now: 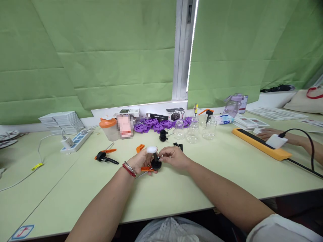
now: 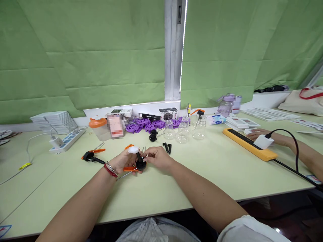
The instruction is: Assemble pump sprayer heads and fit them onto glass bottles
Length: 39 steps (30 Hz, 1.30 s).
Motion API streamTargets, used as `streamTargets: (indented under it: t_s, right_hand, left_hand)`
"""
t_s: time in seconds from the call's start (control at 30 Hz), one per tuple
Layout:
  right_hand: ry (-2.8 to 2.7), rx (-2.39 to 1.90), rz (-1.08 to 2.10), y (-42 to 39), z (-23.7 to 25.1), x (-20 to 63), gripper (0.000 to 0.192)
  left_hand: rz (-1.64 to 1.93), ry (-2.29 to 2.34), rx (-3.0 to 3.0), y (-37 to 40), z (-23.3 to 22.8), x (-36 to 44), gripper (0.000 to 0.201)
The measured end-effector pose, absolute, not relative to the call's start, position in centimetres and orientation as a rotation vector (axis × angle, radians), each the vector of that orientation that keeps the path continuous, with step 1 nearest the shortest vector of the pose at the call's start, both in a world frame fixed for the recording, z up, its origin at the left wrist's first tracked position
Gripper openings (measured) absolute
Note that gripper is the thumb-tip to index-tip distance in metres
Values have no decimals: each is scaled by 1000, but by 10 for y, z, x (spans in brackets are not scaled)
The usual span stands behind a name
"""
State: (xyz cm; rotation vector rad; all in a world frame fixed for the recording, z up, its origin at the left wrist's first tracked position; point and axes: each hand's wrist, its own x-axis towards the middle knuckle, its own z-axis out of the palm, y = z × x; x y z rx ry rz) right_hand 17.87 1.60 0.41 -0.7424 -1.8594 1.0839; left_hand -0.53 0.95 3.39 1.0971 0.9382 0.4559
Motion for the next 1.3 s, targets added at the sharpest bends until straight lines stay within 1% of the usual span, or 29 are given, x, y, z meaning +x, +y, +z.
streamTargets:
  t_s: [0.13, 0.33, 0.63, 0.9, 1.3]
  right_hand:
    - [-1868, -731, 1094, 17, 4, 179, 13]
    - [-1887, -731, 1056, 17, 3, 180, 16]
    - [-1874, -714, 1060, 14, 5, 177, 12]
    - [-1887, -639, 1153, 15, 6, 179, 14]
    - [-1827, -638, 1245, 16, 6, 178, 17]
  left_hand:
    - [442, 946, 1093, 10, 34, -5, 56]
    - [442, 949, 1086, 9, 34, -4, 54]
    - [474, 957, 1107, 7, 35, -3, 53]
    - [448, 946, 1124, 7, 35, -2, 55]
    - [429, 941, 1135, 7, 36, -3, 58]
